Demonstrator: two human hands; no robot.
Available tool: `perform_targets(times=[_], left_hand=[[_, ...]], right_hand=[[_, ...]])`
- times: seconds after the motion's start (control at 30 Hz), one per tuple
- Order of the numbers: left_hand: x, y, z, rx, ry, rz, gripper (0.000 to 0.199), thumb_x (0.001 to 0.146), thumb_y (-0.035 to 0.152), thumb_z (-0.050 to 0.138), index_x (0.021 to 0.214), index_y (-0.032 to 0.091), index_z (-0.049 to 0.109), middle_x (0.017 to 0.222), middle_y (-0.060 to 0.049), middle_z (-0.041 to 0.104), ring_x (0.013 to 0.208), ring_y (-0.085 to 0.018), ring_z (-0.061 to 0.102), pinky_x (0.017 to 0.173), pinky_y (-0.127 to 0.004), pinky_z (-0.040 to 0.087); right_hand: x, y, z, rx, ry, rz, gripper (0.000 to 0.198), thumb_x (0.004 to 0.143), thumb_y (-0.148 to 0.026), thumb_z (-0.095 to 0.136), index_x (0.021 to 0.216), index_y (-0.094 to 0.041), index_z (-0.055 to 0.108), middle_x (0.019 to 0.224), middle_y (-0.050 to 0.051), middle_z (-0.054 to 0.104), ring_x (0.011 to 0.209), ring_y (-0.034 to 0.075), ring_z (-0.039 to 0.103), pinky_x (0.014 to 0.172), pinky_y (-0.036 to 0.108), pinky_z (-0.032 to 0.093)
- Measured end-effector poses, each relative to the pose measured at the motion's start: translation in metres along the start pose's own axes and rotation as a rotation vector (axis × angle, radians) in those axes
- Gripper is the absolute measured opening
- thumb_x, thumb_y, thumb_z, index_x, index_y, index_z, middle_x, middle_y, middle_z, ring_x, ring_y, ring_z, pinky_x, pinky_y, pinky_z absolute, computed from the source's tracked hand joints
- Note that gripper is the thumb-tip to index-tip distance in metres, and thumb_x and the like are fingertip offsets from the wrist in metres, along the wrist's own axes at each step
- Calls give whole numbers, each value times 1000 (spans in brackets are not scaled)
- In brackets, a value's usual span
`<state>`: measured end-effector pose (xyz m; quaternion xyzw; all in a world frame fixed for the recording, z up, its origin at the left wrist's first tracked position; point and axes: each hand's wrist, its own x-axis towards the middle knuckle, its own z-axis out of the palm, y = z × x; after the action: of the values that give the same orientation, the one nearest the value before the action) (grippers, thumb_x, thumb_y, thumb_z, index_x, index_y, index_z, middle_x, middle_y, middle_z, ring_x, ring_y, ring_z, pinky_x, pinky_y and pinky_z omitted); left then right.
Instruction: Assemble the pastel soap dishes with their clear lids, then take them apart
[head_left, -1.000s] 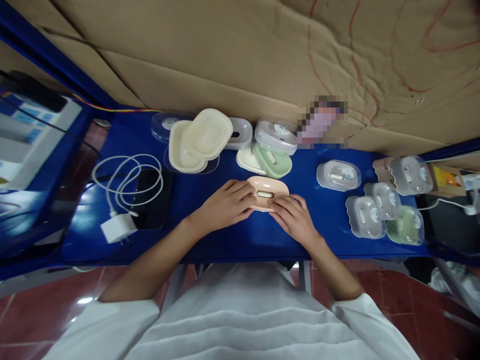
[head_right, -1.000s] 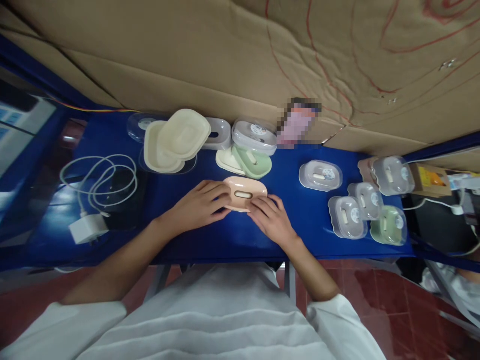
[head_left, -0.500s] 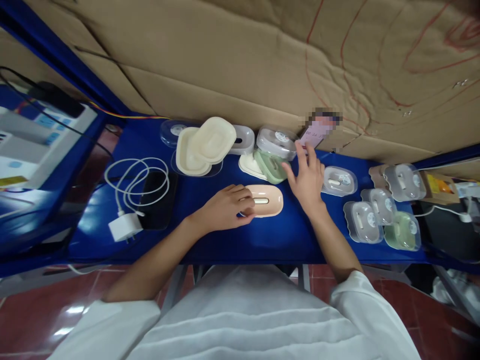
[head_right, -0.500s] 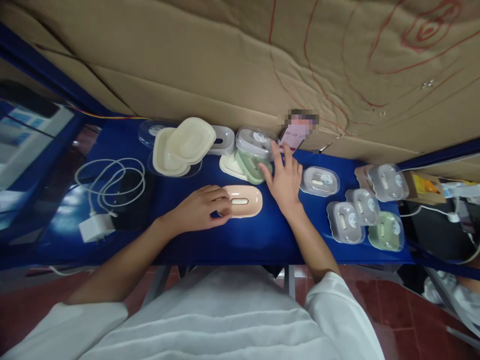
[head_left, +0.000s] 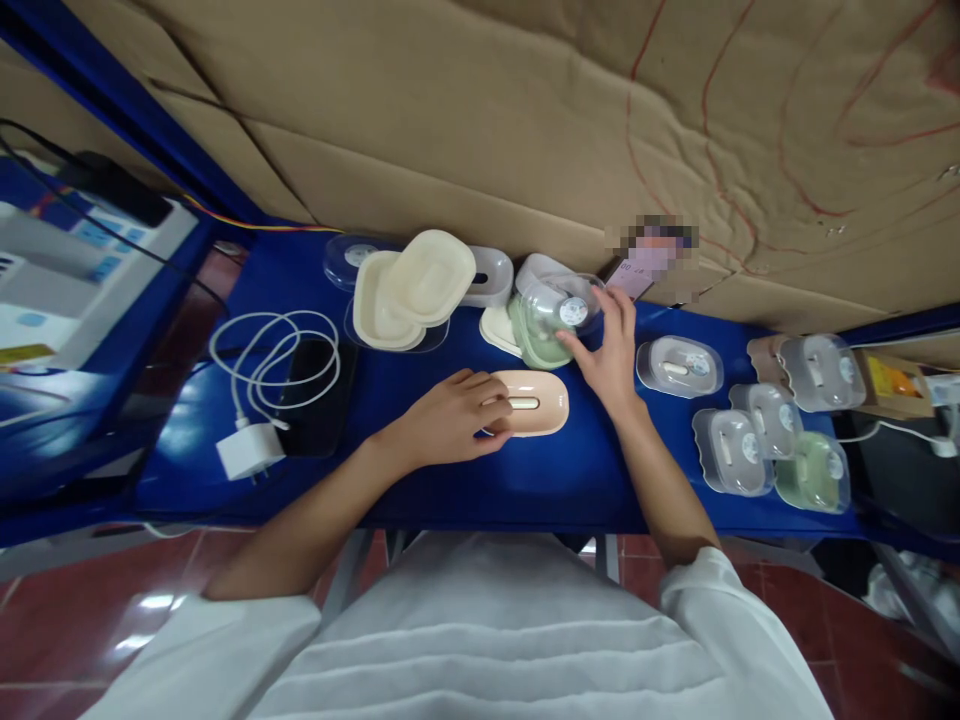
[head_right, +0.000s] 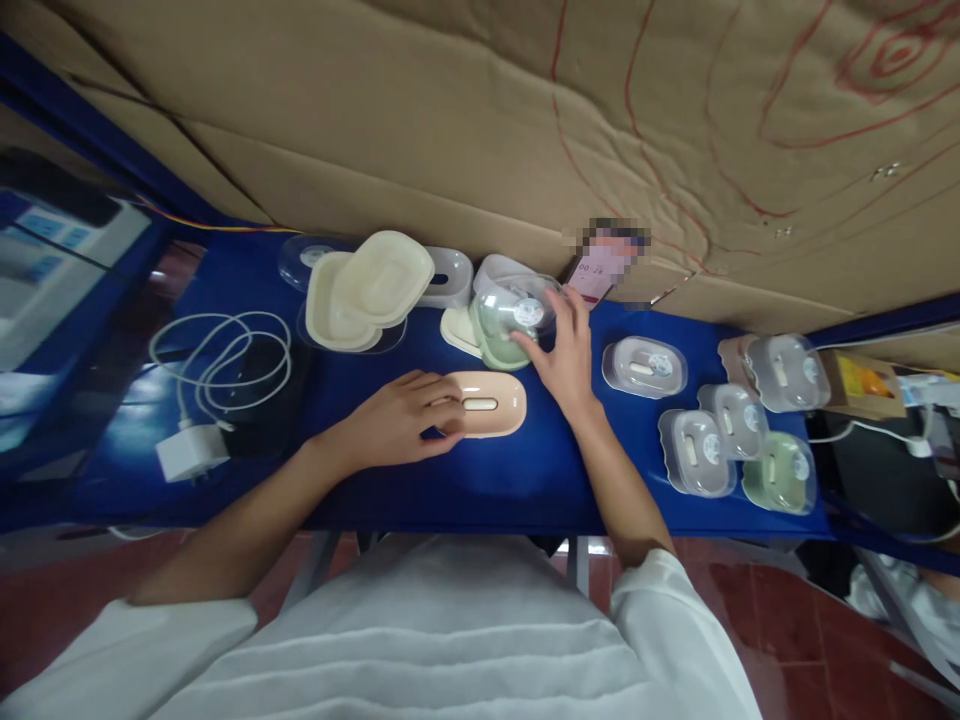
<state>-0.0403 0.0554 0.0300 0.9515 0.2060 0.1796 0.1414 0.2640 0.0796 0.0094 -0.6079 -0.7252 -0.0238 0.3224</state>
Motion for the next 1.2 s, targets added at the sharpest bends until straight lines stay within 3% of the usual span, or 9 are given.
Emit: perform_targets(times=[0.17, 0.37, 0.43, 0.53, 0.6, 0.73, 0.9, 1.07, 1.2], left_hand=[[0, 0, -1, 3, 1, 3, 9, 101, 26, 68, 95, 20, 69, 111, -6, 73, 98, -21, 67, 90, -36, 47], [0, 0, 0, -21, -8, -14, 9, 100, 26, 69, 94, 20, 71, 111, -6, 73, 100, -22, 69, 91, -37, 49], [-1, 0, 0, -33, 12, -28, 8, 100, 27, 71, 104, 21, 74, 115, -6, 74, 102, -22, 69, 93, -37, 51], [-4, -1, -5, -55, 94, -24, 35, 100, 36, 77, 133, 25, 71, 131, -9, 72, 118, -26, 69, 103, -39, 52], [-6, -2, -12, -43, 136, -21, 48, 98, 42, 80, 142, 28, 66, 143, -13, 67, 132, -31, 64, 110, -45, 52], [-9, -2, -20, 37, 84, -48, 72, 92, 42, 87, 155, 30, 56, 165, -20, 50, 147, -41, 54, 116, -57, 50], [-6, 0, -12, -22, -12, -44, 92, 92, 28, 87, 170, 31, 37, 166, -20, 48, 149, -41, 53, 119, -57, 51], [-6, -5, -5, -161, -45, -120, 79, 94, 26, 83, 165, 29, 46, 162, -18, 52, 151, -38, 52, 121, -55, 52], [-8, -8, -3, -236, -45, -169, 90, 88, 35, 91, 165, 30, 45, 169, -18, 42, 157, -41, 44, 126, -60, 47]], right_hand=[[-5, 6, -7, -41, -143, -91, 88, 102, -69, 61, 172, -23, 31, 176, 21, 32, 164, 40, 34, 129, 64, 36], [-2, 12, -5, -78, -93, -71, 71, 107, -64, 56, 165, -24, 46, 165, 21, 49, 156, 39, 47, 126, 65, 41], [-2, 10, -10, -29, -40, -101, 66, 108, -61, 55, 161, -22, 53, 161, 20, 54, 153, 36, 52, 127, 60, 44], [-14, -1, -30, 19, 63, -132, 60, 106, -56, 62, 157, -24, 59, 155, 18, 61, 149, 34, 57, 128, 56, 47], [-33, -13, -46, 31, 116, -148, 59, 103, -52, 70, 156, -28, 60, 152, 16, 64, 146, 35, 60, 126, 56, 49], [-89, -39, -63, 93, 85, -119, 62, 98, -42, 79, 157, -30, 60, 147, 15, 68, 137, 34, 68, 117, 54, 59], [-126, -58, -49, 120, -31, -88, 65, 100, -40, 78, 159, -31, 55, 145, 15, 67, 138, 36, 68, 113, 56, 62], [-118, -60, -36, 100, -193, -146, 60, 104, -38, 70, 161, -32, 53, 151, 16, 59, 151, 37, 55, 121, 59, 54], [-117, -62, -33, 60, -190, -153, 61, 106, -35, 67, 164, -36, 49, 154, 15, 54, 153, 38, 52, 121, 62, 53]])
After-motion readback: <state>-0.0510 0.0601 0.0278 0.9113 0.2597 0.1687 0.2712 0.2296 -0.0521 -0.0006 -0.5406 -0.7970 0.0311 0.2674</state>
